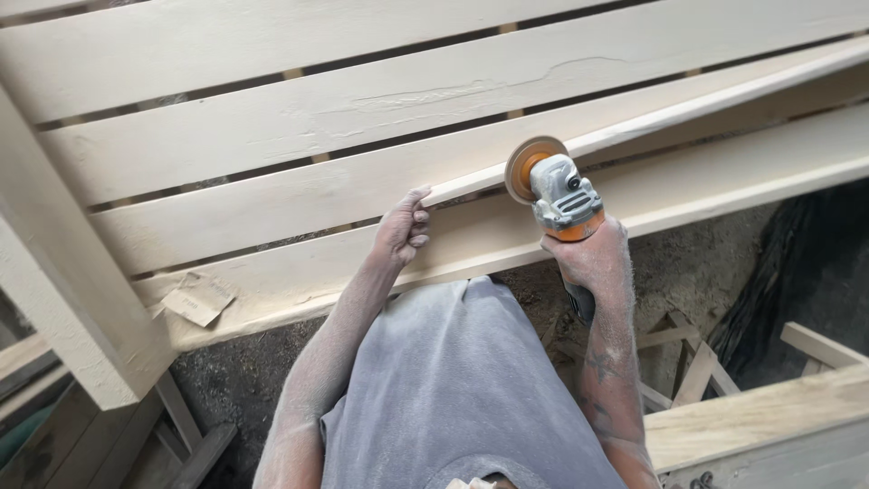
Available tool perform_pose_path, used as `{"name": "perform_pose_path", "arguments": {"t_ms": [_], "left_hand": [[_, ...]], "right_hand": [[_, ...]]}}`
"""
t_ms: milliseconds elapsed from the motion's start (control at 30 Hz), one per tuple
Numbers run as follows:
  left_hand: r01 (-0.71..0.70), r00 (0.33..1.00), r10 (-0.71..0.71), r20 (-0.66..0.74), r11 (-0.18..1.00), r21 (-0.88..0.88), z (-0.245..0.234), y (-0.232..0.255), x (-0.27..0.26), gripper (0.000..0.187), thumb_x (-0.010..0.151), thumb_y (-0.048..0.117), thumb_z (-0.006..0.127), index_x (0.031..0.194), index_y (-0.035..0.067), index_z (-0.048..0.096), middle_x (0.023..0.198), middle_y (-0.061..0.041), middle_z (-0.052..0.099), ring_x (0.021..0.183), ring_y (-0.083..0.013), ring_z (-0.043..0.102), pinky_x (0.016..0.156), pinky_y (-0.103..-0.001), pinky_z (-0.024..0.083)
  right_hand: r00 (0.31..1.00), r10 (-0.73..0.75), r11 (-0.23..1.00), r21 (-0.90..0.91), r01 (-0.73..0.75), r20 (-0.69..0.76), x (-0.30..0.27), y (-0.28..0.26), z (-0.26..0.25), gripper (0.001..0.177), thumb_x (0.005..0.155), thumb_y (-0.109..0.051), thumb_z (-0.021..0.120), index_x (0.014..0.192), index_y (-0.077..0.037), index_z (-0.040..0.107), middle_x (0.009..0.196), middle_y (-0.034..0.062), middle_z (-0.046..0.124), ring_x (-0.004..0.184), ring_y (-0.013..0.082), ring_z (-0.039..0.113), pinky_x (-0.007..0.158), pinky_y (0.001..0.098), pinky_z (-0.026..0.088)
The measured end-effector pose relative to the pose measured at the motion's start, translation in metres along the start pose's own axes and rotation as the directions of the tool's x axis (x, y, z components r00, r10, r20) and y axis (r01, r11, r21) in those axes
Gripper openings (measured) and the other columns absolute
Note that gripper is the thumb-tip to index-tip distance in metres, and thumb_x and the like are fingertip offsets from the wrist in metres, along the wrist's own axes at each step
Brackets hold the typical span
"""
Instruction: The person uses an angle grinder with a sanding disc to smooth the surface of a long, light-colored wooden plank. They hold the plank steady with their left hand while moving the tool along the wood with their right hand, generating visible dust.
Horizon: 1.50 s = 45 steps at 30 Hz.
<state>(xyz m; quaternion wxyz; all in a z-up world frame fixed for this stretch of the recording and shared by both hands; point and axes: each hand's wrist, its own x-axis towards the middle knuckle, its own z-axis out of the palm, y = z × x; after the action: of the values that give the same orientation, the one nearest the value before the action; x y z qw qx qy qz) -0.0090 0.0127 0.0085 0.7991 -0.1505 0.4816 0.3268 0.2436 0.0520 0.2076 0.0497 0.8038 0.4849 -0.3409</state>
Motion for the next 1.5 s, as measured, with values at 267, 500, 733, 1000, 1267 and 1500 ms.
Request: {"name": "perform_pose_path", "arguments": {"t_ms": [267,500,733,1000,1267,1500], "left_hand": [[0.016,0.998,-0.005,0.058,0.983,-0.185,0.000,0.001,0.000,0.032,0.091,0.034,0.077,0.078,0.021,0.051,0.055,0.012,0.032,0.041,0.0000,0.020,0.031,-0.020,0.012],[0.007,0.998,0.005,0.055,0.976,-0.218,-0.001,0.002,-0.002,0.040,0.091,0.033,0.076,0.071,0.025,0.042,0.053,0.013,0.028,0.040,-0.0005,0.018,0.031,-0.021,0.013],[0.036,0.997,-0.021,0.079,0.980,-0.196,-0.006,0.002,0.005,0.031,0.093,0.037,0.073,0.082,0.015,0.056,0.053,0.013,0.026,0.041,-0.0014,0.017,0.032,-0.020,0.014],[0.007,0.994,0.018,0.108,0.974,-0.228,-0.012,-0.007,0.018,0.025,0.094,0.033,0.068,0.094,0.010,0.060,0.055,0.013,0.030,0.042,-0.0006,0.019,0.032,-0.020,0.016],[-0.009,0.999,0.015,0.031,0.980,-0.198,-0.004,-0.003,0.009,0.027,0.093,0.032,0.072,0.086,0.014,0.054,0.054,0.013,0.029,0.042,0.0004,0.020,0.032,-0.019,0.017],[-0.025,0.999,0.036,0.035,0.964,-0.265,-0.007,-0.009,0.022,0.029,0.093,0.029,0.072,0.078,0.019,0.049,0.053,0.012,0.030,0.041,-0.0019,0.021,0.033,-0.022,0.019]], "right_hand": [[0.997,0.017,0.996,-0.084,-0.010,0.081,-0.011,-0.036,0.031,0.045,0.070,-0.027,0.086,0.104,-0.002,0.070,0.089,0.0138,0.076,0.083,0.0233,0.076,0.078,0.0428,0.063],[0.995,0.019,0.987,-0.161,-0.002,0.100,-0.023,-0.054,0.046,0.047,0.070,-0.030,0.088,0.105,-0.003,0.069,0.091,0.0141,0.075,0.087,0.0242,0.075,0.080,0.0442,0.061],[0.989,-0.017,0.980,-0.196,0.046,0.144,-0.035,-0.073,0.066,0.050,0.069,-0.030,0.088,0.107,-0.003,0.069,0.091,0.0134,0.075,0.089,0.0243,0.076,0.083,0.0437,0.062],[0.984,-0.063,0.976,-0.197,0.096,0.168,-0.041,-0.082,0.074,0.051,0.070,-0.030,0.088,0.109,-0.005,0.068,0.095,0.0131,0.075,0.092,0.0236,0.075,0.084,0.0439,0.061],[0.989,0.019,0.982,-0.190,0.009,0.149,-0.031,-0.065,0.064,0.048,0.073,-0.031,0.086,0.111,-0.006,0.068,0.096,0.0107,0.075,0.090,0.0208,0.076,0.082,0.0416,0.063],[0.982,-0.069,0.972,-0.207,0.106,0.176,-0.029,-0.068,0.077,0.050,0.075,-0.031,0.088,0.111,-0.006,0.066,0.095,0.0109,0.074,0.089,0.0196,0.073,0.083,0.0411,0.062]]}}
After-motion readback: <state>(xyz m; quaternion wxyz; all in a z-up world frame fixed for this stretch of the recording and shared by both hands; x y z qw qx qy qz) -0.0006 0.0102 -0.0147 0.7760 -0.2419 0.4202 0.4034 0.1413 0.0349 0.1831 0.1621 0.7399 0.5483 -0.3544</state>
